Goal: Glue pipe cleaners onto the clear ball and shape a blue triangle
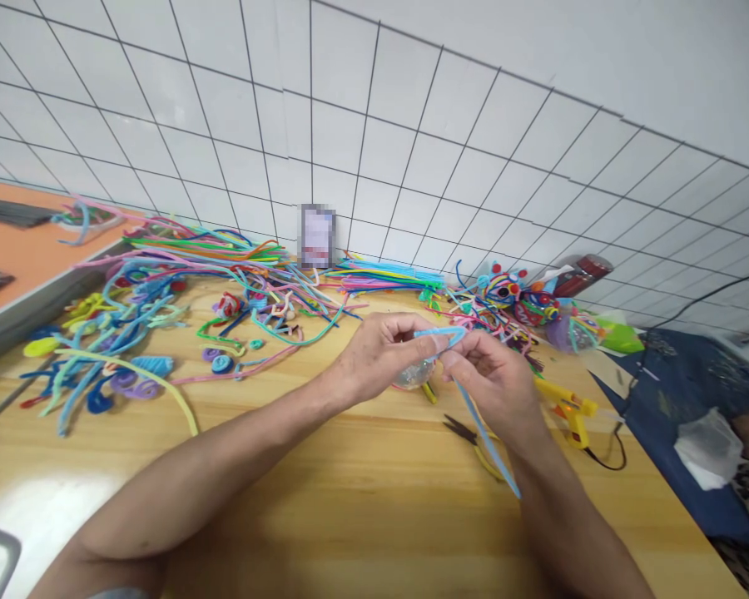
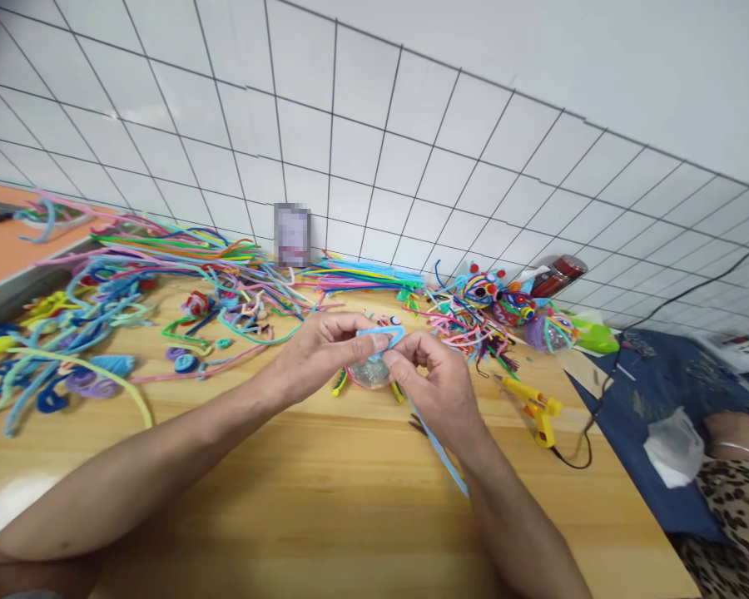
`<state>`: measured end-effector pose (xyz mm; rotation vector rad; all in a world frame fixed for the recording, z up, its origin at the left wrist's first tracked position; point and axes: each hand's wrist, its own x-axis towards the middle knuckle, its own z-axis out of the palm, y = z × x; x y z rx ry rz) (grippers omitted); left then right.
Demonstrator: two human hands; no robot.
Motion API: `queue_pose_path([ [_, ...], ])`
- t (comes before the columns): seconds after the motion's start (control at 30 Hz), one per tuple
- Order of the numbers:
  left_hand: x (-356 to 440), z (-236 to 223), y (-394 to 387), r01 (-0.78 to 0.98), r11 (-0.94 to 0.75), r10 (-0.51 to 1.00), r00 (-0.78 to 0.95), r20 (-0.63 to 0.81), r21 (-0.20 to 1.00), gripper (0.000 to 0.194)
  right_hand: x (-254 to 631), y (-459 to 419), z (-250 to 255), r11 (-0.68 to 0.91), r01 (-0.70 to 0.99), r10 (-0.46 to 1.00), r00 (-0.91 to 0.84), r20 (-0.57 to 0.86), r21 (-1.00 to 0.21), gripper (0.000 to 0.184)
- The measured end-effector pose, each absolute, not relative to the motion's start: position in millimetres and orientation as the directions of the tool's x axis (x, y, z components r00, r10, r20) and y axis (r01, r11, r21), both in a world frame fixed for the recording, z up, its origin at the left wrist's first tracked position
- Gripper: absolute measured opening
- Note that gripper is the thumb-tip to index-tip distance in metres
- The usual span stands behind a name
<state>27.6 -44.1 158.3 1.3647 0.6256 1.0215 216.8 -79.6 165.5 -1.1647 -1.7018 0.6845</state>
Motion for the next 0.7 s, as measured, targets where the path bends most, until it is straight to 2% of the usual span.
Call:
queue_pose_path([
  [0.27, 25.1, 164.9, -43.6, -0.182, -0.151, 0.854, 0.471, 0.221, 0.972, 0.040, 215.7, -80.1, 169.6, 0.382, 0.378, 0.923, -0.120, 0.365, -0.843, 0.019],
  [0.47, 25.1, 164.0, -43.4, -0.154, -0.190, 0.872, 0.427, 0.239, 0.970, 0.037, 216.9, -80.3, 165.0, 0.322, 0.277, 0.944, -0.160, 0.287, -0.905, 0.014],
  [0.6, 25.2, 161.4, -39.7, -0.140, -0.156, 0.853, 0.480, 0.205, 0.978, 0.045, 217.3, -80.4, 165.6, 0.311, 0.305, 0.950, -0.118, 0.289, -0.900, 0.014],
  [0.7, 25.5, 159.9, -38.3, -0.150, -0.153, 0.872, 0.444, 0.204, 0.977, 0.055, 216.5, -80.0, 168.7, 0.318, 0.315, 0.947, -0.069, 0.313, -0.894, 0.012],
])
